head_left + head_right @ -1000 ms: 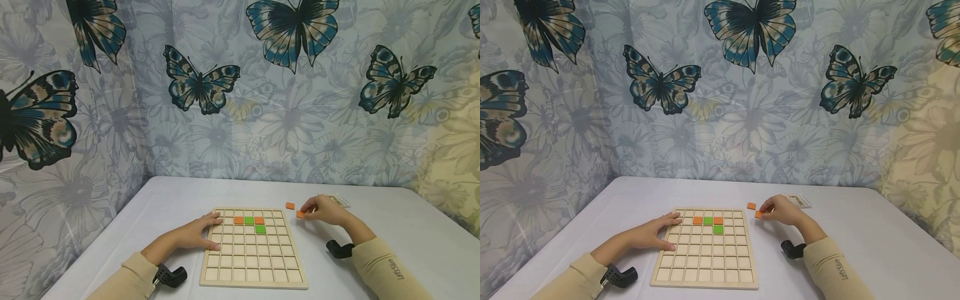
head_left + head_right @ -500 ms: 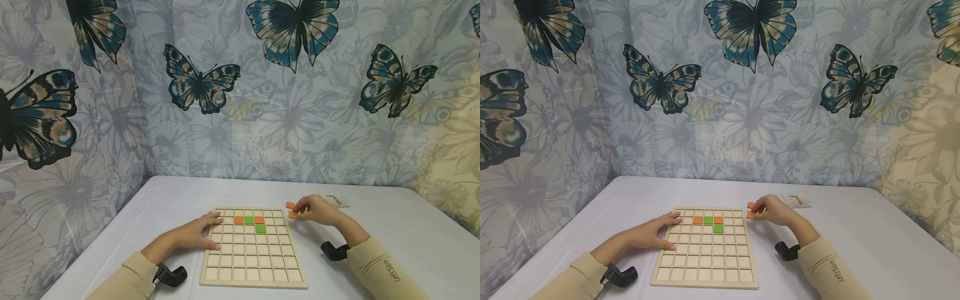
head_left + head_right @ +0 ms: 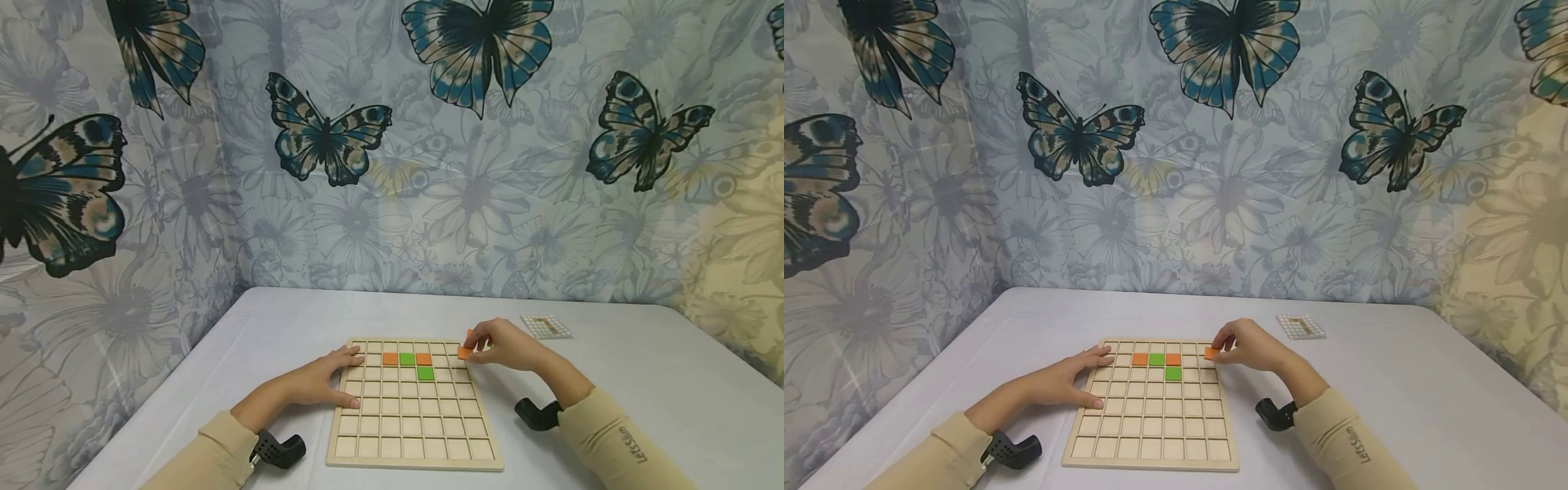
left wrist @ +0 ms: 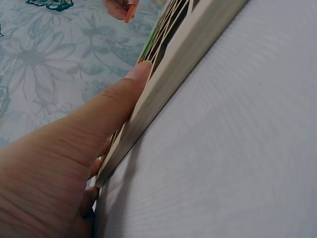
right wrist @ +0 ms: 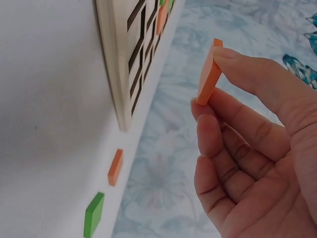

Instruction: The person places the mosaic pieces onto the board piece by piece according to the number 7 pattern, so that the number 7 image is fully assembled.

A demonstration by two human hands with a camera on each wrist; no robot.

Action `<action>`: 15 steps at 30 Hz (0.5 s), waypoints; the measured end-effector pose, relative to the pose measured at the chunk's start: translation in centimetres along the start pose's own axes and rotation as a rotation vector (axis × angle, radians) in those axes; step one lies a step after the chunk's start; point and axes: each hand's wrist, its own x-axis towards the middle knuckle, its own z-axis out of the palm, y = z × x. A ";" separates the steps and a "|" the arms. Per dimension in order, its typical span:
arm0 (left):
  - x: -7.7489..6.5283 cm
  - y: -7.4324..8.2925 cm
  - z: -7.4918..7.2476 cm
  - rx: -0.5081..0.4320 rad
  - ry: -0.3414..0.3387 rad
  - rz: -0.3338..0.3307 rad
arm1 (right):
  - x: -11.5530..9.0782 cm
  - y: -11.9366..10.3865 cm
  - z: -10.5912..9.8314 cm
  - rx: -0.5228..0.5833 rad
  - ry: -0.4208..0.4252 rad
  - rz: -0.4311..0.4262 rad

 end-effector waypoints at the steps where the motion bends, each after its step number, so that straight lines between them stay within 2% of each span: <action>1: 0.0 0.0 0.0 -0.002 0.001 -0.003 | 0.1 -0.2 0.0 -0.002 -0.001 -0.007; 15: 0.0 0.0 -0.1 0.001 0.002 0.002 | 0.6 -1.4 0.8 -0.009 -0.027 -0.010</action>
